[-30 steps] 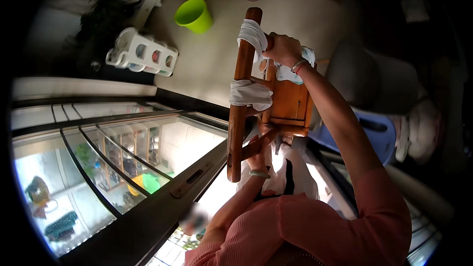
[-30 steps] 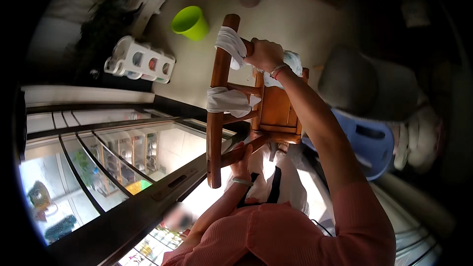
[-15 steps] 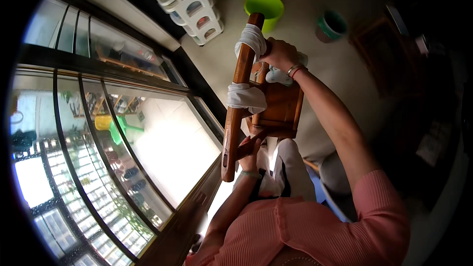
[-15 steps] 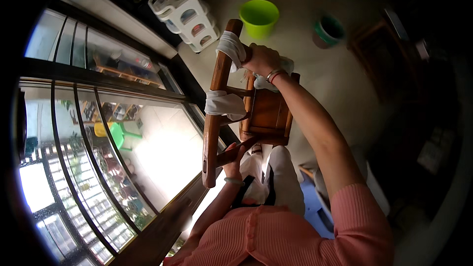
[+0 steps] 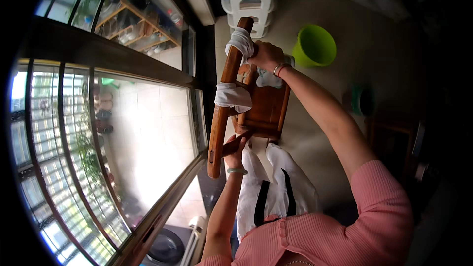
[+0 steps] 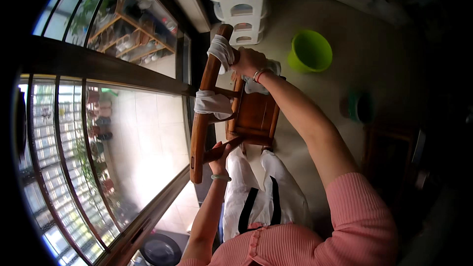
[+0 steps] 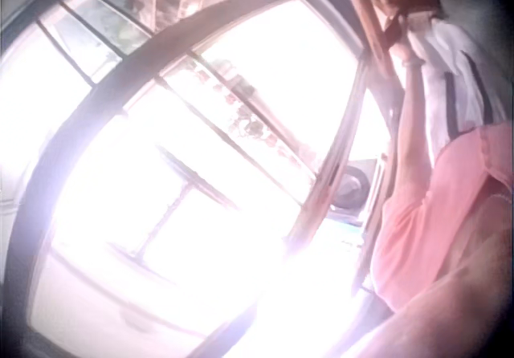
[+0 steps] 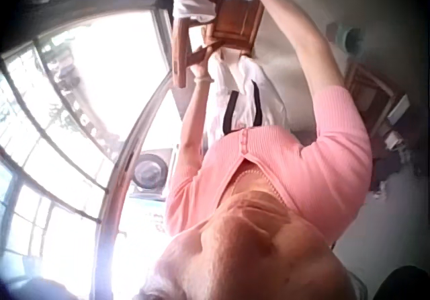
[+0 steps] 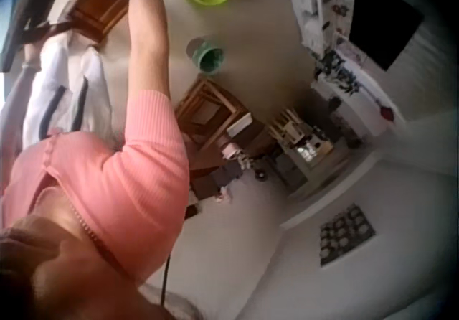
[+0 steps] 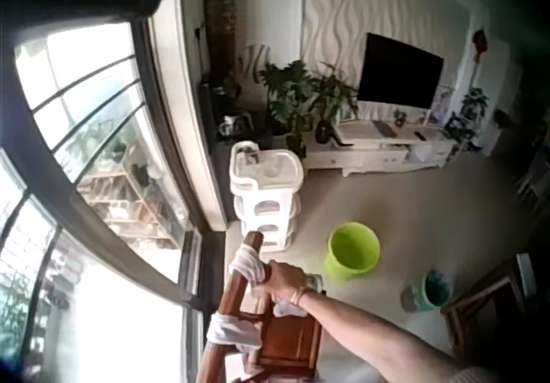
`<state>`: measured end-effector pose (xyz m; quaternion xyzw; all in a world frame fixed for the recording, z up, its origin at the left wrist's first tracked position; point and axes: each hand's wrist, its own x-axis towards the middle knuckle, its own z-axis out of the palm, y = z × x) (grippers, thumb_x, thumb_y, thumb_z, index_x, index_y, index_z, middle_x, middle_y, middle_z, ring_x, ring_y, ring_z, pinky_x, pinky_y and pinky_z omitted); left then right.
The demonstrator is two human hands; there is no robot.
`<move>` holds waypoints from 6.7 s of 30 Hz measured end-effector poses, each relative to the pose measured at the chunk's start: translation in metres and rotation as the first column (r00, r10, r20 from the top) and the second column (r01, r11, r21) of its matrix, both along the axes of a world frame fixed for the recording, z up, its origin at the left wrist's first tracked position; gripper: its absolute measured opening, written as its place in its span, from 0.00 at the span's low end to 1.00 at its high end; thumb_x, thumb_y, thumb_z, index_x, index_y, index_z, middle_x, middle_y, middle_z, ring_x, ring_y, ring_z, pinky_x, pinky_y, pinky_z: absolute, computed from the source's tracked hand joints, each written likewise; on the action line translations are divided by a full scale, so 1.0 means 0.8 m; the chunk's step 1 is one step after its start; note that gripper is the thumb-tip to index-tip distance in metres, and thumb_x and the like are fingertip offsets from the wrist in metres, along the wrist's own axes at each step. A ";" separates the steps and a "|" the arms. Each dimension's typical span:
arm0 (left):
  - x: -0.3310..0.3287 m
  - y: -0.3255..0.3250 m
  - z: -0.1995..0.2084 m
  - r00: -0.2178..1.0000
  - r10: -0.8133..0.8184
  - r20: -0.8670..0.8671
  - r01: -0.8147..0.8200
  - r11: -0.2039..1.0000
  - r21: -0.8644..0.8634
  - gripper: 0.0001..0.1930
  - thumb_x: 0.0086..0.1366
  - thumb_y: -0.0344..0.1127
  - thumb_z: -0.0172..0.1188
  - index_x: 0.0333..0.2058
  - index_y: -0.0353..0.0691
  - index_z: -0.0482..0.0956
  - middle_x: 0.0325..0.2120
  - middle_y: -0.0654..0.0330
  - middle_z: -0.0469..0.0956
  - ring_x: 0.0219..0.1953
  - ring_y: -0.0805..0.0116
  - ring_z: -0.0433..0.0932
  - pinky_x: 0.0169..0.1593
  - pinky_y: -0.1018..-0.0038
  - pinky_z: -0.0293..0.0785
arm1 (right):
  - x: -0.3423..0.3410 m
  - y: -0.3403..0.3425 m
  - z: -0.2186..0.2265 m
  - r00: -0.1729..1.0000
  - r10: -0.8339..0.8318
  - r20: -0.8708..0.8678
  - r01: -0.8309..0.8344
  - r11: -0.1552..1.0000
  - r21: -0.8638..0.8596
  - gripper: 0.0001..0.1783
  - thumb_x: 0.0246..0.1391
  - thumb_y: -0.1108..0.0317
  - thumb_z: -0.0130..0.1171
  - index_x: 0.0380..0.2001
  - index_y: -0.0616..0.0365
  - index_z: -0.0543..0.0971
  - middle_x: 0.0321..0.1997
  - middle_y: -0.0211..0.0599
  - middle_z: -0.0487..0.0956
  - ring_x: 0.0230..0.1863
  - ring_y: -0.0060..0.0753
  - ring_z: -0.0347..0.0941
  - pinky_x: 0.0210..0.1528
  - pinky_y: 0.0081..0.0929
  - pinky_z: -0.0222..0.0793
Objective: The person cleans a large glass window using a cloth. They wipe the glass surface, move a wooden chair to reach higher areas, and periodically rinse the cloth in a green bucket of water before continuing to wipe the window.
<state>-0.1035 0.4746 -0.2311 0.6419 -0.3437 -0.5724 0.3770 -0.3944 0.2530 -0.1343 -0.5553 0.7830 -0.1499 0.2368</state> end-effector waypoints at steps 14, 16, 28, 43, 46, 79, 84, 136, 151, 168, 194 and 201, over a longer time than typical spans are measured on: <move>0.038 -0.107 -0.039 1.000 0.025 -0.005 -0.024 0.986 0.163 0.29 0.49 0.37 0.78 0.48 0.32 0.77 0.43 0.58 0.78 0.45 0.68 0.76 0.54 0.73 0.71 | 0.054 -0.150 -0.054 0.990 0.122 -0.077 -0.110 0.984 0.138 0.27 0.37 0.41 0.65 0.35 0.51 0.84 0.36 0.44 0.84 0.42 0.50 0.80 0.44 0.42 0.76; 0.041 -0.125 -0.026 0.999 0.040 -0.034 -0.033 0.985 0.166 0.30 0.48 0.38 0.78 0.48 0.32 0.77 0.42 0.58 0.78 0.44 0.69 0.76 0.53 0.73 0.72 | 0.058 -0.167 -0.049 0.992 0.119 -0.043 -0.109 0.975 0.191 0.26 0.36 0.45 0.64 0.36 0.51 0.83 0.38 0.43 0.84 0.43 0.49 0.80 0.45 0.43 0.75; 0.095 -0.193 -0.082 0.998 0.067 -0.005 -0.065 0.983 0.170 0.33 0.43 0.40 0.81 0.46 0.31 0.77 0.42 0.57 0.79 0.43 0.71 0.78 0.49 0.73 0.76 | 0.083 -0.260 -0.056 0.955 0.294 -0.025 -0.285 0.941 0.183 0.30 0.39 0.36 0.63 0.33 0.53 0.84 0.34 0.45 0.84 0.41 0.50 0.81 0.43 0.41 0.76; 0.088 -0.203 -0.105 0.789 0.396 0.469 -0.504 0.854 0.127 0.18 0.45 0.38 0.77 0.33 0.37 0.82 0.27 0.62 0.81 0.26 0.71 0.78 0.32 0.75 0.73 | 0.105 -0.289 -0.066 0.864 0.503 -0.024 -0.481 0.839 0.255 0.24 0.40 0.47 0.68 0.33 0.57 0.83 0.36 0.47 0.84 0.41 0.47 0.81 0.46 0.38 0.77; 0.082 -0.208 -0.095 0.791 0.372 0.485 -0.523 0.823 0.221 0.20 0.43 0.37 0.77 0.35 0.35 0.82 0.31 0.58 0.83 0.34 0.66 0.81 0.43 0.70 0.75 | 0.104 -0.287 -0.072 0.887 0.462 -0.021 -0.446 0.866 0.226 0.24 0.41 0.47 0.68 0.33 0.57 0.82 0.36 0.47 0.84 0.41 0.47 0.81 0.45 0.38 0.77; 0.073 -0.214 -0.109 0.781 0.331 0.529 -0.546 0.774 0.322 0.28 0.44 0.47 0.76 0.40 0.35 0.81 0.37 0.53 0.84 0.42 0.57 0.82 0.47 0.66 0.75 | 0.072 -0.212 -0.109 0.789 0.200 0.580 -0.316 0.943 0.106 0.28 0.33 0.70 0.68 0.43 0.68 0.77 0.41 0.51 0.81 0.43 0.49 0.79 0.46 0.34 0.73; 0.085 -0.174 -0.134 0.793 0.314 0.521 -0.537 0.765 0.357 0.32 0.52 0.56 0.70 0.47 0.39 0.74 0.32 0.56 0.80 0.22 0.67 0.76 0.23 0.69 0.75 | 0.049 -0.180 -0.003 0.289 -0.284 0.914 -0.471 0.790 0.394 0.24 0.48 0.82 0.58 0.52 0.69 0.76 0.42 0.36 0.80 0.39 0.23 0.77 0.42 0.19 0.73; 0.032 -0.538 1.276 -0.297 0.688 0.662 0.501 0.703 -0.505 0.30 0.49 0.32 0.68 0.52 0.31 0.71 0.51 0.41 0.67 0.55 0.41 0.67 0.58 0.53 0.65 | 0.291 -0.464 1.205 0.653 0.573 -0.495 -0.048 -0.621 -0.782 0.30 0.56 0.52 0.58 0.59 0.50 0.67 0.56 0.43 0.71 0.53 0.41 0.69 0.55 0.37 0.65; 0.062 -0.599 1.550 -0.636 0.763 -0.119 0.768 0.611 -0.191 0.18 0.58 0.38 0.60 0.48 0.49 0.77 0.49 0.56 0.72 0.48 0.47 0.69 0.53 0.45 0.66 | 0.376 -0.474 1.466 0.029 0.669 -0.743 0.174 -0.735 -0.655 0.22 0.51 0.64 0.55 0.48 0.65 0.73 0.42 0.53 0.75 0.43 0.46 0.74 0.50 0.36 0.69; 0.122 -0.589 1.631 -0.726 0.688 0.003 0.634 0.671 -0.384 0.37 0.62 0.29 0.54 0.68 0.55 0.52 0.65 0.35 0.50 0.63 0.32 0.60 0.57 0.54 0.73 | 0.354 -0.490 1.378 0.826 0.260 -0.500 -0.151 -0.753 -0.640 0.36 0.42 0.58 0.65 0.59 0.48 0.71 0.60 0.39 0.69 0.62 0.45 0.64 0.60 0.42 0.59; 0.100 -0.578 1.560 -0.724 0.689 0.004 0.638 0.673 -0.374 0.34 0.62 0.33 0.57 0.65 0.32 0.56 0.65 0.27 0.42 0.61 0.21 0.56 0.62 0.48 0.64 | 0.332 -0.527 1.417 0.671 0.289 -0.683 -0.148 -0.850 -0.505 0.32 0.42 0.47 0.64 0.55 0.34 0.76 0.62 0.28 0.70 0.61 0.39 0.64 0.64 0.50 0.54; 0.119 -0.623 1.632 -0.694 0.673 -0.254 0.719 0.633 -0.287 0.35 0.62 0.37 0.57 0.63 0.27 0.55 0.65 0.29 0.45 0.60 0.19 0.56 0.59 0.42 0.65 | 0.311 -0.550 1.469 0.779 0.213 -0.590 -0.128 -0.867 -0.482 0.35 0.45 0.59 0.63 0.61 0.45 0.70 0.64 0.28 0.70 0.67 0.34 0.61 0.64 0.40 0.60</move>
